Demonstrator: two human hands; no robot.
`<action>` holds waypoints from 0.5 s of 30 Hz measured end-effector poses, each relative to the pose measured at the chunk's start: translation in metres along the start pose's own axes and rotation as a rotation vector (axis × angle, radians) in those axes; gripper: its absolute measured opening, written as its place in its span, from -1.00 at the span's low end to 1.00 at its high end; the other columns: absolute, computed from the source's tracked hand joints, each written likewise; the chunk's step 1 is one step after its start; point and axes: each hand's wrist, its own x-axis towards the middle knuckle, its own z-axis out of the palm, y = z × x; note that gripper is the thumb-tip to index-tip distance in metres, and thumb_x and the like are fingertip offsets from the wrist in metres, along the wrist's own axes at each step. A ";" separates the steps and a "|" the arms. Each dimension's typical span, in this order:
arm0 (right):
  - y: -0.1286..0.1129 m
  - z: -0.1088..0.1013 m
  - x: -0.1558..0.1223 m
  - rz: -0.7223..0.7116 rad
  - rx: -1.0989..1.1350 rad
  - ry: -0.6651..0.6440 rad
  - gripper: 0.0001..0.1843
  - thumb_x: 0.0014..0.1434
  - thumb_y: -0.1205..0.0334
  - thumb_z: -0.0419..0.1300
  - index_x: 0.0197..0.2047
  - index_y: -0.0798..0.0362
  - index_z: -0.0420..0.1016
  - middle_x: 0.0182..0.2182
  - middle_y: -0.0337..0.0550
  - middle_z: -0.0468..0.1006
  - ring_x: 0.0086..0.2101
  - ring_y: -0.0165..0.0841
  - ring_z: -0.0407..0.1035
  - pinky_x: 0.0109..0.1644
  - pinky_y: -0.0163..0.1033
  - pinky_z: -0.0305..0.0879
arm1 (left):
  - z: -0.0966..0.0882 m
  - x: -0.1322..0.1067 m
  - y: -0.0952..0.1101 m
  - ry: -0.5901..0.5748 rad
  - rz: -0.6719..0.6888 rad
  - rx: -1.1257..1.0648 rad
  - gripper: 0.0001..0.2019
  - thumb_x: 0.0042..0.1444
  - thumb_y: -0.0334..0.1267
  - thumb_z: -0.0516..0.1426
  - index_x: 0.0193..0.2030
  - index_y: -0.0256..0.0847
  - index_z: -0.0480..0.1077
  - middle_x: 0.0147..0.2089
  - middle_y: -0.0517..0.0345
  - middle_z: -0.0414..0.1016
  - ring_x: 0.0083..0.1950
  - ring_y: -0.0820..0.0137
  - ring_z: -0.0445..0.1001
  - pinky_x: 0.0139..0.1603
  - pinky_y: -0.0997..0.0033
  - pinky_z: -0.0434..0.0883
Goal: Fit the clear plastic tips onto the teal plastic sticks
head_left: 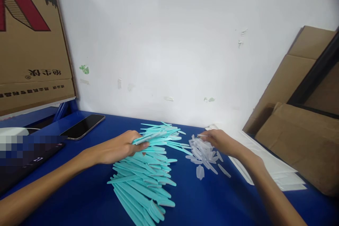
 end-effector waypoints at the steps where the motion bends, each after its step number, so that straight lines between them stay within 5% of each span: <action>1: 0.001 0.000 0.000 0.002 -0.004 -0.004 -0.61 0.35 -0.01 0.11 -0.22 0.01 0.70 -0.29 -0.03 0.70 -0.24 -0.12 0.56 -0.15 -0.12 0.47 | 0.000 0.000 0.000 -0.003 -0.001 0.002 -0.44 0.33 0.12 0.09 -0.48 -0.14 -0.11 -0.49 0.33 -0.18 -0.50 0.50 -0.21 -0.52 0.34 -0.14; 15: 0.006 0.001 -0.002 0.103 -0.050 -0.097 -0.65 0.28 0.06 0.18 -0.06 0.04 0.71 -0.10 0.03 0.71 -0.16 -0.07 0.58 -0.10 -0.11 0.50 | 0.003 0.001 0.005 0.001 0.030 0.049 -0.42 0.32 0.16 0.08 -0.50 -0.15 -0.10 -0.51 0.34 -0.18 -0.51 0.50 -0.20 -0.54 0.36 -0.15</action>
